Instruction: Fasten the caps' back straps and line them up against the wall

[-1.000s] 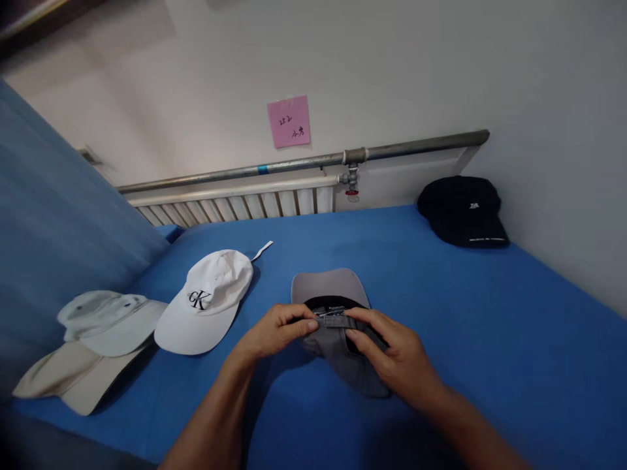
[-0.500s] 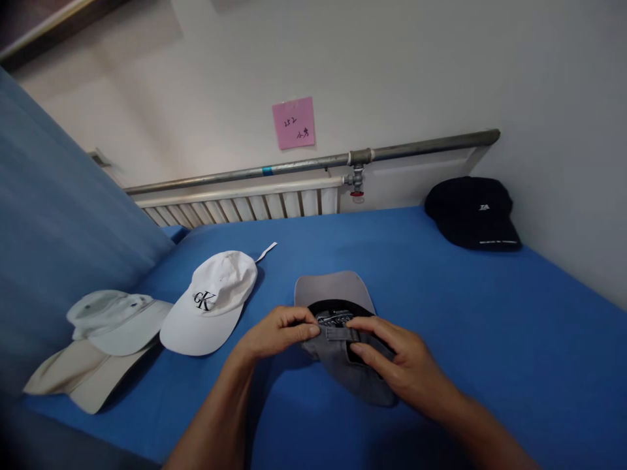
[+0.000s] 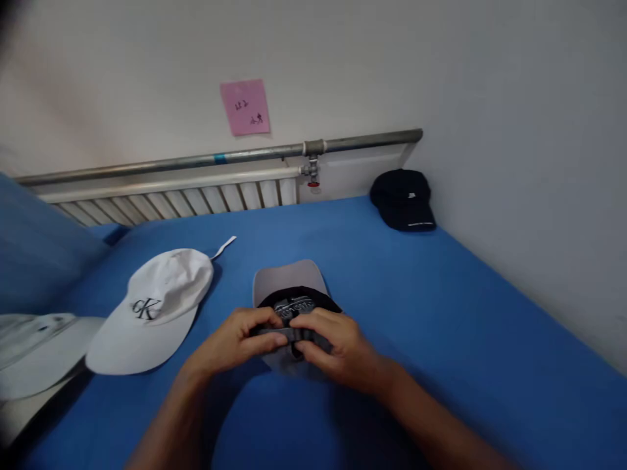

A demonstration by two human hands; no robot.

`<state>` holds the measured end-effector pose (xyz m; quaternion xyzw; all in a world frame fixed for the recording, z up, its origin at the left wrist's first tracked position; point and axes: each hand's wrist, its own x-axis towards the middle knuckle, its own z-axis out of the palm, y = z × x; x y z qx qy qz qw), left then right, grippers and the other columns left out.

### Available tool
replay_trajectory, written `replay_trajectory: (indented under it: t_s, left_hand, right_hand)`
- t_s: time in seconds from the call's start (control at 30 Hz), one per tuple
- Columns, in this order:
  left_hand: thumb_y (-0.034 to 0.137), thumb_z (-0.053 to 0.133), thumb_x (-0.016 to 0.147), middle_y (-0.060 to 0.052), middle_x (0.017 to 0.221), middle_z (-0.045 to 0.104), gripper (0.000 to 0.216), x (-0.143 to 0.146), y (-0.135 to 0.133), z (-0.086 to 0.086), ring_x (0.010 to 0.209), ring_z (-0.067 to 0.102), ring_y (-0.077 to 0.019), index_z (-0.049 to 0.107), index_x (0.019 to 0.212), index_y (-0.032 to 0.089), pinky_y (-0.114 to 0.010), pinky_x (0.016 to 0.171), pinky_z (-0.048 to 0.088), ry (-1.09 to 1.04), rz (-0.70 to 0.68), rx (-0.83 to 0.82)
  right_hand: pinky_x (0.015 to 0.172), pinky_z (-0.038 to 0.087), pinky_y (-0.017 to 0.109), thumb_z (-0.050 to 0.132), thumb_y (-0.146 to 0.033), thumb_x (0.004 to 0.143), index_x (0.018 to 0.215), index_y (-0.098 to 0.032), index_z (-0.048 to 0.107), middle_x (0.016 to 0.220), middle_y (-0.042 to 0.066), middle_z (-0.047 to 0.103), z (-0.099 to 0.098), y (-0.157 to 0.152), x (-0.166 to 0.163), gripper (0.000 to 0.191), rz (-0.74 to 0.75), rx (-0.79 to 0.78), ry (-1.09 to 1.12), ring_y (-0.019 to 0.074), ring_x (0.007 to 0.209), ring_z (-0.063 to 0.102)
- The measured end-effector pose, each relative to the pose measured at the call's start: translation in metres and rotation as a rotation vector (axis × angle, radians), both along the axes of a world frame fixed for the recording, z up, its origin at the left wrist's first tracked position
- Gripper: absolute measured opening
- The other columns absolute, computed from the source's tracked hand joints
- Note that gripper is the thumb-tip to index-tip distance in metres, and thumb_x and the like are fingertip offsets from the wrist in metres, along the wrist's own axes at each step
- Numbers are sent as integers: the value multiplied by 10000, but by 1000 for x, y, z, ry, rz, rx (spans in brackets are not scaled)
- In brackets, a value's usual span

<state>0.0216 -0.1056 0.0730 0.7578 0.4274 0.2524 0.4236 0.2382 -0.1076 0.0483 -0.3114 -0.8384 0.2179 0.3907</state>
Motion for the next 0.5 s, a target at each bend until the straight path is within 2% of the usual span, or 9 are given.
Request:
replay_trajectory:
  t_s: [0.13, 0.27, 0.4, 0.5]
  left_hand:
    - [376, 644, 840, 26, 718, 580, 224, -4, 2, 0, 657, 482, -101, 634, 812, 154, -216, 594, 348, 29, -113, -83]
    - [367, 658, 830, 43, 674, 526, 250, -8, 3, -2, 631, 451, -88, 578, 728, 153, -204, 567, 328, 34, -139, -121]
    - [375, 672, 814, 57, 631, 459, 312, -13, 4, -3, 583, 395, -75, 506, 671, 154, -201, 526, 292, 40, -174, -164]
    - [380, 669, 815, 53, 627, 471, 299, -18, 4, -3, 581, 406, -77, 524, 680, 156, -200, 531, 306, 3, -214, -195]
  right_hand:
    - [685, 532, 274, 586, -187, 843, 1052, -180, 641, 838, 40, 691, 0, -2, 4, 216, 50, 21, -13, 146, 744, 649]
    - [735, 523, 289, 590, -180, 839, 1054, -177, 636, 878, 44, 705, 2, 0, 12, 219, 105, -9, 0, 147, 777, 646]
    - [701, 506, 279, 625, -261, 832, 974, -172, 657, 772, 18, 657, 8, 2, 22, 170, 127, -125, 35, 136, 716, 609]
    - [663, 492, 254, 643, -304, 824, 958, -173, 662, 741, 0, 623, 14, 2, 27, 189, 142, -301, 72, 119, 685, 591]
